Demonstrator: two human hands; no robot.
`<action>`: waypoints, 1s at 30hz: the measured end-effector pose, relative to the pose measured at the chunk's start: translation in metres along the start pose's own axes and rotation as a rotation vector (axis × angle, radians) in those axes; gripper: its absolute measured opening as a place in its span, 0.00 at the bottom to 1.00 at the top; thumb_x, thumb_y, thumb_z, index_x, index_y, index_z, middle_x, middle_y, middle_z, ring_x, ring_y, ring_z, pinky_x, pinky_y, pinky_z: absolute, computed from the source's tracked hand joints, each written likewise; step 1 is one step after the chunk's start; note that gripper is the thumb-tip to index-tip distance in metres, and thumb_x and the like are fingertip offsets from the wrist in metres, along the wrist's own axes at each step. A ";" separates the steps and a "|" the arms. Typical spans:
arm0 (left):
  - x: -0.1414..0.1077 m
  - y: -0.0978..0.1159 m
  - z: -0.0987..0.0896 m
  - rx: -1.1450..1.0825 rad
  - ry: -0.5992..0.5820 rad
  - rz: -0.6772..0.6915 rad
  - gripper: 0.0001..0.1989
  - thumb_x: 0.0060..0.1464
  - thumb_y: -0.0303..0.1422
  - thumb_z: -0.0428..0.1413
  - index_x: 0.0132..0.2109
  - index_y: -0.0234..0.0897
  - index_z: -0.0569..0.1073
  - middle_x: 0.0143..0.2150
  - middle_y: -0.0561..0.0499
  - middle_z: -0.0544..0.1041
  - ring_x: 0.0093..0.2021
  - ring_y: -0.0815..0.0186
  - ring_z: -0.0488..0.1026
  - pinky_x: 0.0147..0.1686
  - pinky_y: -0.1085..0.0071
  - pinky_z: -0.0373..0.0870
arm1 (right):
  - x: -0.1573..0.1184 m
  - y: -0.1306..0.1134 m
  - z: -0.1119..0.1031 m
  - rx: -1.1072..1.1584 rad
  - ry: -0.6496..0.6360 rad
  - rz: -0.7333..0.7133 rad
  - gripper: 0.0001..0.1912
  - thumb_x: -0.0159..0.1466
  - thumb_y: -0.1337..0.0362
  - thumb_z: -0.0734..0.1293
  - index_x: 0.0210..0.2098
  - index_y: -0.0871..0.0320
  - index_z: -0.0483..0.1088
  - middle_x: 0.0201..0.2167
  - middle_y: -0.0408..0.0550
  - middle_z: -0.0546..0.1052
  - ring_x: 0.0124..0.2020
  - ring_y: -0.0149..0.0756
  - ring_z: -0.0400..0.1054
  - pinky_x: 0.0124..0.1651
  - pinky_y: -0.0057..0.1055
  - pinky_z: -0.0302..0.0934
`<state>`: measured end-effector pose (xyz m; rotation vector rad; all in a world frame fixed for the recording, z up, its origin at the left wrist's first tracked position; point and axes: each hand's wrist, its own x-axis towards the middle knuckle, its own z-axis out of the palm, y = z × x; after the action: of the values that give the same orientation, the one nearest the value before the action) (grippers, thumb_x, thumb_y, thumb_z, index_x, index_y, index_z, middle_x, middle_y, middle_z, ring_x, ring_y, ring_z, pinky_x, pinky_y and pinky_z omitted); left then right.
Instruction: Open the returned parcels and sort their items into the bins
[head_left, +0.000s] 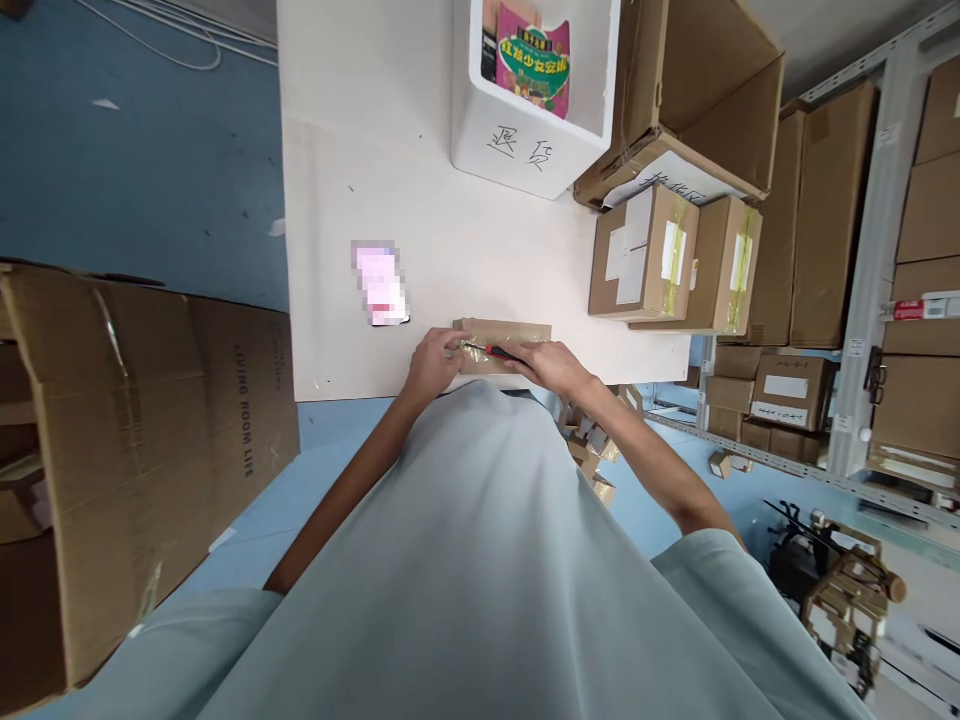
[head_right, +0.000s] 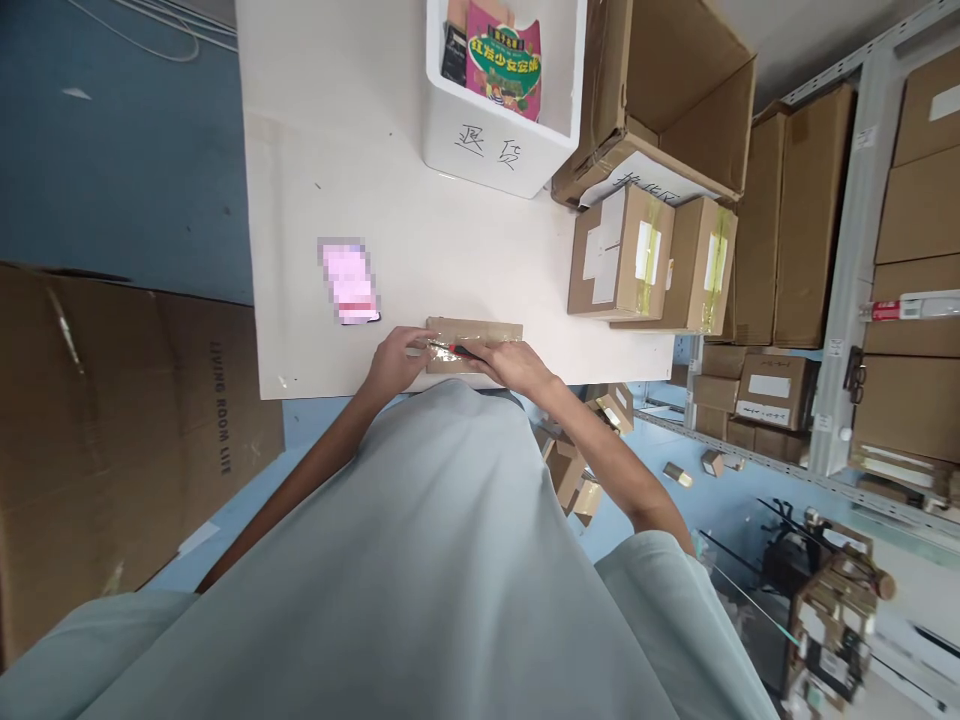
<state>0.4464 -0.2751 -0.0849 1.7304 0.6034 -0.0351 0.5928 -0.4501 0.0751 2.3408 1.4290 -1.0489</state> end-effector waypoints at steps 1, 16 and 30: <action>0.000 -0.001 0.001 0.001 0.002 0.005 0.18 0.59 0.29 0.62 0.55 0.41 0.84 0.57 0.44 0.79 0.49 0.58 0.83 0.51 0.62 0.84 | 0.002 0.000 -0.003 -0.031 -0.016 -0.005 0.28 0.84 0.53 0.55 0.79 0.50 0.61 0.61 0.54 0.84 0.55 0.48 0.80 0.44 0.33 0.61; 0.001 0.000 0.002 -0.032 0.040 -0.030 0.18 0.57 0.29 0.62 0.55 0.42 0.84 0.59 0.46 0.80 0.49 0.58 0.83 0.53 0.61 0.82 | 0.023 -0.009 -0.031 -0.270 -0.115 -0.046 0.26 0.84 0.57 0.56 0.78 0.47 0.62 0.50 0.55 0.86 0.49 0.49 0.80 0.45 0.35 0.62; 0.002 -0.004 -0.002 -0.090 0.055 -0.083 0.18 0.56 0.33 0.64 0.54 0.41 0.85 0.60 0.45 0.83 0.52 0.54 0.85 0.58 0.58 0.81 | 0.036 -0.011 -0.020 -0.305 -0.110 -0.116 0.30 0.78 0.74 0.58 0.77 0.56 0.59 0.48 0.60 0.86 0.51 0.52 0.82 0.47 0.38 0.69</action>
<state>0.4458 -0.2722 -0.0883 1.6232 0.7071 -0.0187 0.6027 -0.4092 0.0672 1.9796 1.5732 -0.8980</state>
